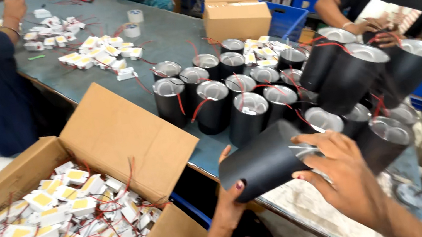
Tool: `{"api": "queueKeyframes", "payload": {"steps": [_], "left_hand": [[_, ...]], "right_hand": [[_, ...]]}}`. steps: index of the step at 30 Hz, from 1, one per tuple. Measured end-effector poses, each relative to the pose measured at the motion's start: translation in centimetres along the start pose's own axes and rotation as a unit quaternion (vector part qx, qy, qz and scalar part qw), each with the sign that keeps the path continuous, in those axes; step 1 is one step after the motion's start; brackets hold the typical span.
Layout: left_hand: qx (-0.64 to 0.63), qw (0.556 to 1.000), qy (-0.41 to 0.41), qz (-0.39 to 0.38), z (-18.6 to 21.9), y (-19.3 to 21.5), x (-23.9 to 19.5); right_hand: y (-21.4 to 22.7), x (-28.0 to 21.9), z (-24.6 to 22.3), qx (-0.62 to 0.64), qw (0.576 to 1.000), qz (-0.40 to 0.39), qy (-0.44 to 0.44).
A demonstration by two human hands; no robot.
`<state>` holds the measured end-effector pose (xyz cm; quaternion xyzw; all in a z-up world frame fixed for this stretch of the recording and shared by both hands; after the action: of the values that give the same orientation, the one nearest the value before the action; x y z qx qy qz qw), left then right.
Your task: The person assembles LED light fixtures by inserting LED modules into black cylindrical housings and securing them with a screwdriver. They repeatedly pick up LED modules from a box, place them into cylinders, and tighten screws to fasten the components.
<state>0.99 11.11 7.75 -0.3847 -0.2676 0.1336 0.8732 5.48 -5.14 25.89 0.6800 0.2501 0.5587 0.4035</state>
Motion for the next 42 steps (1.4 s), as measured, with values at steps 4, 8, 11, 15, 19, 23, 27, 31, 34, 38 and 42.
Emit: {"api": "queueKeyframes", "payload": {"steps": [4, 8, 11, 15, 19, 23, 27, 31, 34, 38, 42], "left_hand": [[0.149, 0.976, 0.109, 0.12, -1.4, 3.8, 0.9], [0.273, 0.92, 0.232, 0.159, -3.0, 7.2, 4.5], [0.308, 0.895, 0.285, 0.15, -4.2, 9.1, 6.7], [0.327, 0.869, 0.347, 0.127, -6.3, 11.0, 8.4], [0.347, 0.842, 0.394, 0.123, -6.6, 12.6, 9.8], [0.379, 0.831, 0.396, 0.099, -6.0, 12.9, 11.2], [0.44, 0.819, 0.347, 0.124, -5.1, 12.4, 11.9], [0.724, 0.648, 0.167, 0.169, -1.6, 9.0, 10.8], [0.726, 0.616, -0.239, 0.19, 0.8, 0.5, 6.2], [0.612, 0.779, -0.112, -0.072, -7.9, -4.8, 1.2], [0.645, 0.749, -0.133, -0.076, -11.4, -4.3, 1.0]], "right_hand": [[-6.0, -6.0, 7.2, 0.154, 0.971, 0.077, -0.166], [-13.2, -13.2, 15.0, 0.356, 0.83, 0.205, -0.377], [-19.2, -15.6, 16.9, 0.504, 0.748, 0.177, -0.394], [-22.2, -16.3, 17.0, 0.437, 0.803, 0.134, -0.382], [-20.4, -16.7, 16.4, 0.224, 0.875, 0.174, -0.391], [-20.6, -16.3, 15.6, 0.213, 0.868, 0.125, -0.431], [-20.4, -15.4, 15.4, 0.219, 0.873, 0.103, -0.423], [-20.7, -15.6, 15.3, 0.218, 0.873, 0.1, -0.425], [-20.5, -15.0, 14.9, 0.207, 0.898, 0.11, -0.372], [-20.7, -15.1, 14.9, 0.208, 0.895, 0.098, -0.382], [-20.8, -15.9, 15.6, 0.279, 0.872, 0.116, -0.384]]}}
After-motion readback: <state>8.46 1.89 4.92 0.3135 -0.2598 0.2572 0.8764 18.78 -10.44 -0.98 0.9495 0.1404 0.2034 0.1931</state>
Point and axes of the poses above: each hand's wrist, its own x-axis towards the middle knuckle, its own y-axis out of the back of the hand, z = x × y, the point moved 8 cm from there along x, towards the middle knuckle, and after that the axes turned 3 degrees about -y, right-handed, at the moved point
